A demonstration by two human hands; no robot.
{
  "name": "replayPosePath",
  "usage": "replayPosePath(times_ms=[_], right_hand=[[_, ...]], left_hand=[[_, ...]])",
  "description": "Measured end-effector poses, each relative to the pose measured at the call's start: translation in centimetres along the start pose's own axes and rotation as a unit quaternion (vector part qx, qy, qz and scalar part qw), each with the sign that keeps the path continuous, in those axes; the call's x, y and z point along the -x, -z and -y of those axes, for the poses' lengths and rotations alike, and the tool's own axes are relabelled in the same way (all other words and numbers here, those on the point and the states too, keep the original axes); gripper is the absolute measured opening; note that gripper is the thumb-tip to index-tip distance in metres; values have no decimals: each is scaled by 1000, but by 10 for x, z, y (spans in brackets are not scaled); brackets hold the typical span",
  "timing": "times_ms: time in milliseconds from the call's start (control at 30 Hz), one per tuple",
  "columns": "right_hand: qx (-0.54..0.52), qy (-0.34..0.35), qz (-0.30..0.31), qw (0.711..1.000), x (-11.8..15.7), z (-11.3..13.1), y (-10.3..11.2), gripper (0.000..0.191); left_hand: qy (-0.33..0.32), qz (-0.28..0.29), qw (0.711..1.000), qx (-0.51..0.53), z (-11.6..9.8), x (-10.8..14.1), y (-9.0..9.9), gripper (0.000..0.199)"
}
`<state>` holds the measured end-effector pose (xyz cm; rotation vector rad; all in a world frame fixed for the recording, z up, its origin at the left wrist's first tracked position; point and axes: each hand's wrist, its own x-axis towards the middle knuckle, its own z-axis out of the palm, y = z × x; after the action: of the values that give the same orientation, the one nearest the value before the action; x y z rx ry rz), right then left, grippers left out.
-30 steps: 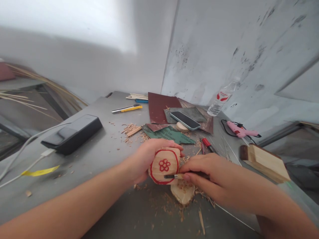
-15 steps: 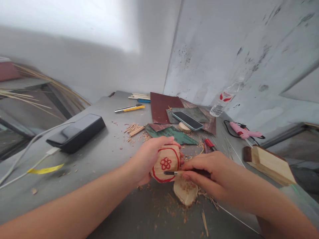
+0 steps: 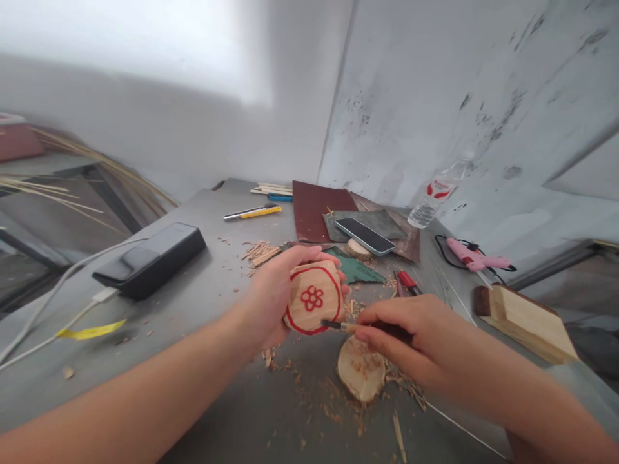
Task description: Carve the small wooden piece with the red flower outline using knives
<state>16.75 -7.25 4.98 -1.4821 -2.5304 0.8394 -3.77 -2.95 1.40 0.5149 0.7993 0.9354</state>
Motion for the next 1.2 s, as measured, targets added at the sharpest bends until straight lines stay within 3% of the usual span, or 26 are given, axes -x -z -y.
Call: replayPosePath(times_ms=[400, 933, 1200], right_hand=[[39, 52, -62, 996, -8, 4, -16, 43], [23, 88, -44, 995, -11, -1, -14, 40], [35, 120, -91, 988, -13, -3, -21, 34]], left_hand=[[-44, -15, 999, -15, 0, 1, -1, 17], [-18, -22, 999, 39, -6, 1, 0, 17], [-39, -45, 997, 52, -7, 3, -5, 16]])
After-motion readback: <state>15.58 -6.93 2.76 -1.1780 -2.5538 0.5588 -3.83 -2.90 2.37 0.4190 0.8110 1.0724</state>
